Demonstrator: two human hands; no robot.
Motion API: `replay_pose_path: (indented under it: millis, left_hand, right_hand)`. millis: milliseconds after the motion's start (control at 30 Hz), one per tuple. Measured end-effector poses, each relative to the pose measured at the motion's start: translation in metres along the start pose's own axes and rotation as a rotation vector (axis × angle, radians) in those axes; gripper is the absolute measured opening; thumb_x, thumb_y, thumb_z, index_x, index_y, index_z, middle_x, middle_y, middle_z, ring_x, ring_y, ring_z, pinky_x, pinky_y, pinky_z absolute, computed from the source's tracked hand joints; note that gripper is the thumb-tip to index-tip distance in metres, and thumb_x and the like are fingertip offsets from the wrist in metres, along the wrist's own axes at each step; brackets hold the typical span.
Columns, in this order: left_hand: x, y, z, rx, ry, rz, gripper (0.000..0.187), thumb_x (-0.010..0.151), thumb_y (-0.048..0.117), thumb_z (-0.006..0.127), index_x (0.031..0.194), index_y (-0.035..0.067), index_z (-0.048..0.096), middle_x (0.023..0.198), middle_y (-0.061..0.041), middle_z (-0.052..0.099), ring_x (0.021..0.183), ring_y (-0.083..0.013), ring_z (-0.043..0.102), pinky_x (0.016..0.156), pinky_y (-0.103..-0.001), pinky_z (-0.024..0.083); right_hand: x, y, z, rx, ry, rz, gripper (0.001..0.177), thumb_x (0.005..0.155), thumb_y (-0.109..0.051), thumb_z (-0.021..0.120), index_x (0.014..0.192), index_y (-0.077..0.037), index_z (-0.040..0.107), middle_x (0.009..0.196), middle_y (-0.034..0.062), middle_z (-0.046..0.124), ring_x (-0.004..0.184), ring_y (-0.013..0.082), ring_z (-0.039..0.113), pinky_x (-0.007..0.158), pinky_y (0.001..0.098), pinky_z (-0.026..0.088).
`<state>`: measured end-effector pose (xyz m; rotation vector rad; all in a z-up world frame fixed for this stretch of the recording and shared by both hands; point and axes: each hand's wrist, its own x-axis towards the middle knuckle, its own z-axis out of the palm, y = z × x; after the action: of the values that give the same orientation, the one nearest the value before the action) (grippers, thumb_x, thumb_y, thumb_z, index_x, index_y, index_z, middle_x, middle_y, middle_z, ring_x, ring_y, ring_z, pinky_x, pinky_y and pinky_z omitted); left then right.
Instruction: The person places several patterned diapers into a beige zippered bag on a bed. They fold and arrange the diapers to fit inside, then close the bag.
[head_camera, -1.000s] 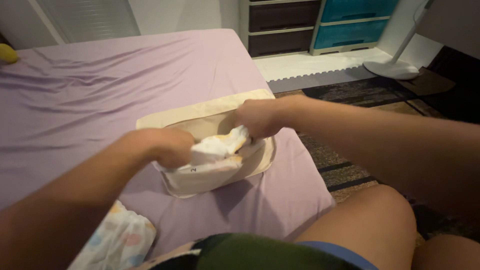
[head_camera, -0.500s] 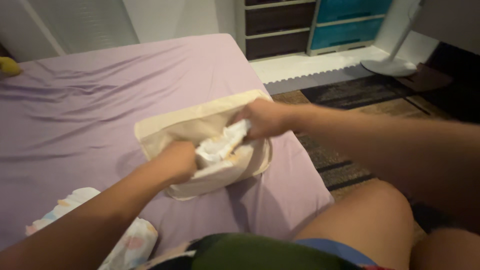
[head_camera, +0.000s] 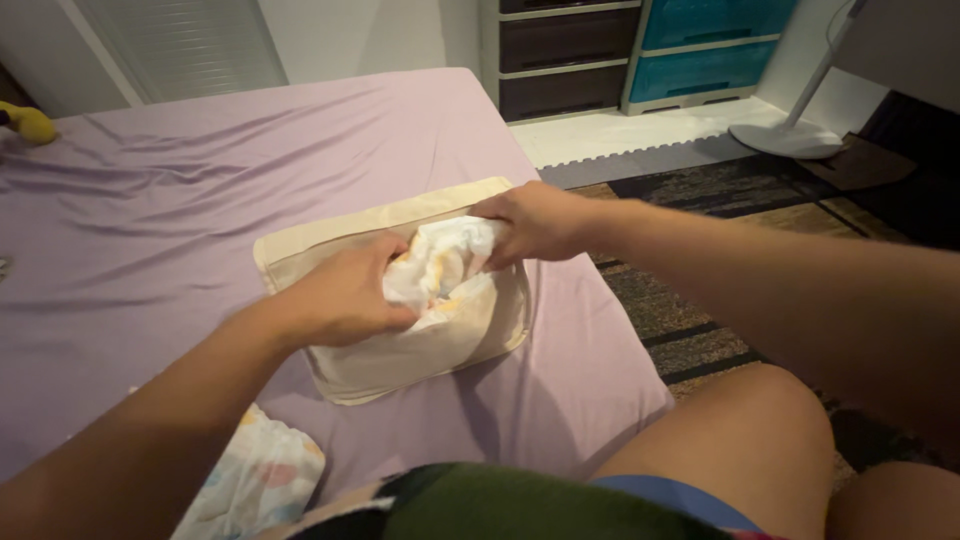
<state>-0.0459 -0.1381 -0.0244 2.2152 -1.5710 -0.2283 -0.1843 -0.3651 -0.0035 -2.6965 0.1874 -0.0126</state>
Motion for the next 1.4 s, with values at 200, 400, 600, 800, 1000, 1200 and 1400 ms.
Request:
replay_pose_path:
  millis: [200,400,600,800,1000,1200,1400]
  left_hand:
    - [0.003,0.003,0.008,0.175,-0.001,-0.109,0.034,0.082,0.036,0.071,0.113,0.021,0.076,0.098,-0.015,0.076,0.095,-0.0368,0.070,0.083,-0.047,0.053]
    - [0.004,-0.006,0.010,0.292,-0.120,-0.198,0.031,0.083,0.037,0.070,0.105,0.016,0.079,0.095,-0.015,0.077,0.090,-0.0353,0.072,0.081,-0.046,0.055]
    - [0.015,-0.006,0.029,-0.014,-0.304,0.051,0.038,0.076,0.034,0.070,0.106,0.010,0.073,0.097,-0.014,0.078,0.088,-0.0322,0.074,0.081,-0.042,0.056]
    - [0.025,-0.009,0.046,0.100,-0.523,-0.014,0.036,0.087,0.034,0.064,0.116,0.012,0.070,0.113,-0.013,0.076,0.102,-0.0297,0.071,0.089,-0.041,0.053]
    - [0.031,-0.013,0.094,0.307,-0.477,-0.178,0.037,0.088,0.031,0.066,0.114,0.005,0.074,0.116,-0.018,0.074,0.105,-0.0332,0.072,0.090,-0.042,0.055]
    - [0.029,-0.016,0.080,0.180,-0.462,-0.254,0.049,0.087,0.043,0.064,0.120,0.008,0.072,0.121,-0.015,0.074,0.108,-0.0295,0.071,0.094,-0.042,0.053]
    - [0.029,-0.017,0.034,0.123,-0.709,-0.373,0.056,0.084,0.046,0.062,0.128,0.014,0.072,0.130,-0.009,0.074,0.116,-0.0224,0.069,0.100,-0.038,0.051]
  right_hand:
    - [0.000,0.009,0.014,-0.188,0.110,-0.097,0.050,0.079,-0.011,0.075,0.128,-0.020,0.067,0.098,0.0152,0.076,0.092,0.0322,0.074,0.084,0.0417,0.057]
    - [0.007,-0.012,-0.001,-0.445,-0.064,-0.089,0.049,0.077,-0.008,0.072,0.125,-0.018,0.070,0.101,0.0144,0.077,0.099,0.0342,0.072,0.088,0.0427,0.056]
    - [0.009,-0.021,0.008,-0.179,-0.227,-0.197,0.067,0.073,-0.018,0.076,0.138,-0.022,0.058,0.110,0.0135,0.073,0.102,0.0316,0.070,0.091,0.0400,0.053]
    - [0.029,-0.008,0.041,-0.270,-0.342,-0.385,0.037,0.078,-0.013,0.071,0.115,-0.015,0.076,0.121,0.0080,0.073,0.107,0.0303,0.069,0.092,0.0399,0.051]
    - [0.030,0.010,0.085,-0.504,-0.402,-0.160,0.035,0.080,-0.003,0.067,0.112,-0.013,0.079,0.111,0.0116,0.078,0.108,0.0306,0.070,0.094,0.0406,0.054]
    - [0.023,0.008,0.079,-0.232,-0.179,-0.077,0.056,0.075,-0.005,0.072,0.128,-0.021,0.066,0.109,0.0121,0.072,0.104,0.0316,0.068,0.091,0.0419,0.052]
    - [0.023,0.010,0.062,-0.436,-0.267,-0.157,0.036,0.077,-0.001,0.066,0.108,-0.011,0.082,0.106,0.0104,0.078,0.107,0.0300,0.071,0.094,0.0414,0.053]
